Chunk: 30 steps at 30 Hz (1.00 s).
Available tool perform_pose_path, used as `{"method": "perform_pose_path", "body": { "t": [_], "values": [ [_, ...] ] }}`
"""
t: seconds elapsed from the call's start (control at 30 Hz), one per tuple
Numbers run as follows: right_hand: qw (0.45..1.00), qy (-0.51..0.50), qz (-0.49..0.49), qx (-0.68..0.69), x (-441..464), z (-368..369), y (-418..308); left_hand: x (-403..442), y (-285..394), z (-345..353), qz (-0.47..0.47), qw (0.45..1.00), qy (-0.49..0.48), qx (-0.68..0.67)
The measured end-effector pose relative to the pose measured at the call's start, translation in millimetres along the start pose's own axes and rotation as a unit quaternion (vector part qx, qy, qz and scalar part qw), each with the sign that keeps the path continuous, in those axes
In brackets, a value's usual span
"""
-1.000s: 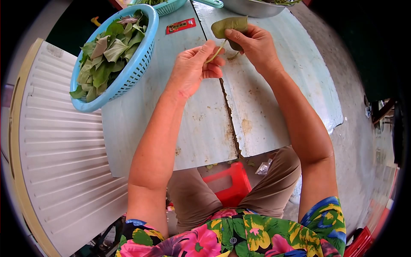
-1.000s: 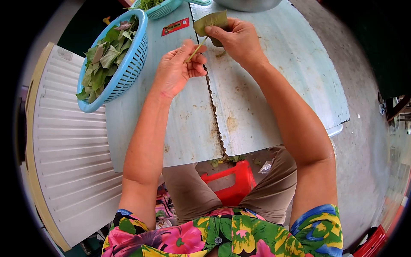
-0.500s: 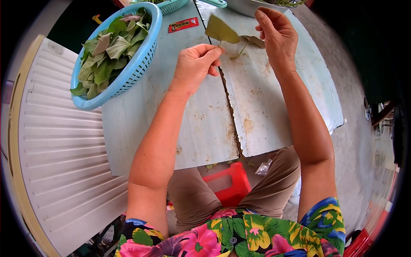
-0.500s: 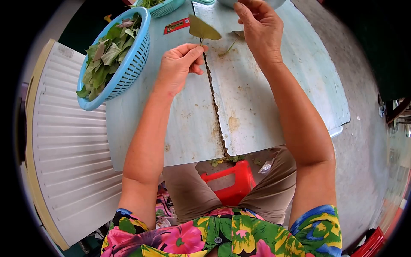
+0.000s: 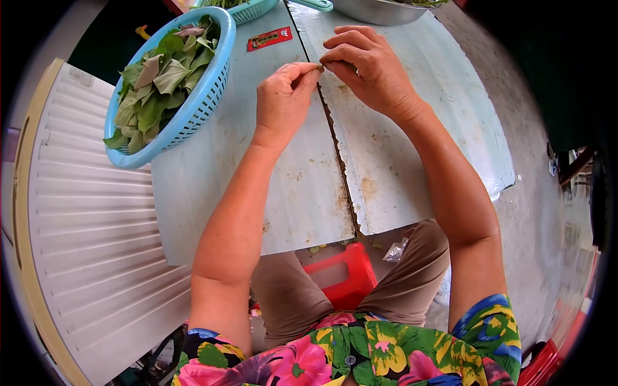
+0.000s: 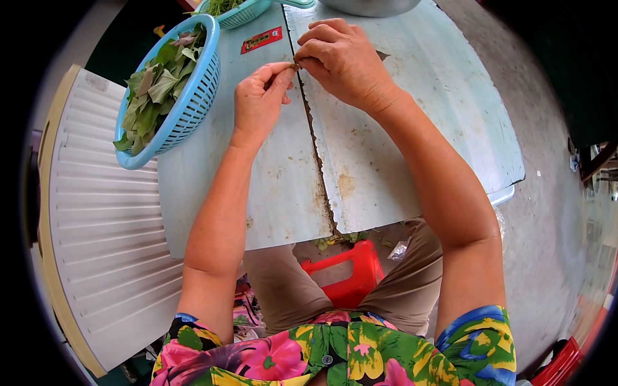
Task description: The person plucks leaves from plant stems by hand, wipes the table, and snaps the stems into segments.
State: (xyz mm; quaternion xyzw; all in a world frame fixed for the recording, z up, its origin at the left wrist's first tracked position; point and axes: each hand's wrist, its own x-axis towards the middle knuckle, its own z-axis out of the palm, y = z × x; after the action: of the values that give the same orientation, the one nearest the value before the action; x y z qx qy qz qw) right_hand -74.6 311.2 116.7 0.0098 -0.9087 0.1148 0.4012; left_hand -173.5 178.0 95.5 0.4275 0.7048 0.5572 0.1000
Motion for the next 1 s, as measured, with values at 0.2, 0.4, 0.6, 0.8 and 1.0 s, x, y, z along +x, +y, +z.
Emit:
{"method": "perform_pose_path", "body": {
  "t": [0.2, 0.4, 0.6, 0.8, 1.0],
  "values": [
    [0.999, -0.022, 0.022, -0.009, -2, 5, -6, 1, -5, 0, 0.052, 0.998, 0.022, 0.038],
    [0.900, 0.159, 0.331, 0.234, -4, -7, 35, -1, 6, -3, -0.013, 0.999, 0.033, 0.000],
    [0.924, 0.146, 0.342, 0.090, -4, -30, 46, 1, 9, -1, -0.072, 0.991, 0.019, -0.113],
    [0.920, -0.127, 0.371, -0.010, -10, -28, 36, 2, 3, 0, -0.109, 0.977, 0.029, -0.182],
    [0.861, -0.108, 0.414, 0.274, -3, -33, 24, 2, 12, -3, -0.119, 0.971, 0.035, -0.206]
  ]
}}
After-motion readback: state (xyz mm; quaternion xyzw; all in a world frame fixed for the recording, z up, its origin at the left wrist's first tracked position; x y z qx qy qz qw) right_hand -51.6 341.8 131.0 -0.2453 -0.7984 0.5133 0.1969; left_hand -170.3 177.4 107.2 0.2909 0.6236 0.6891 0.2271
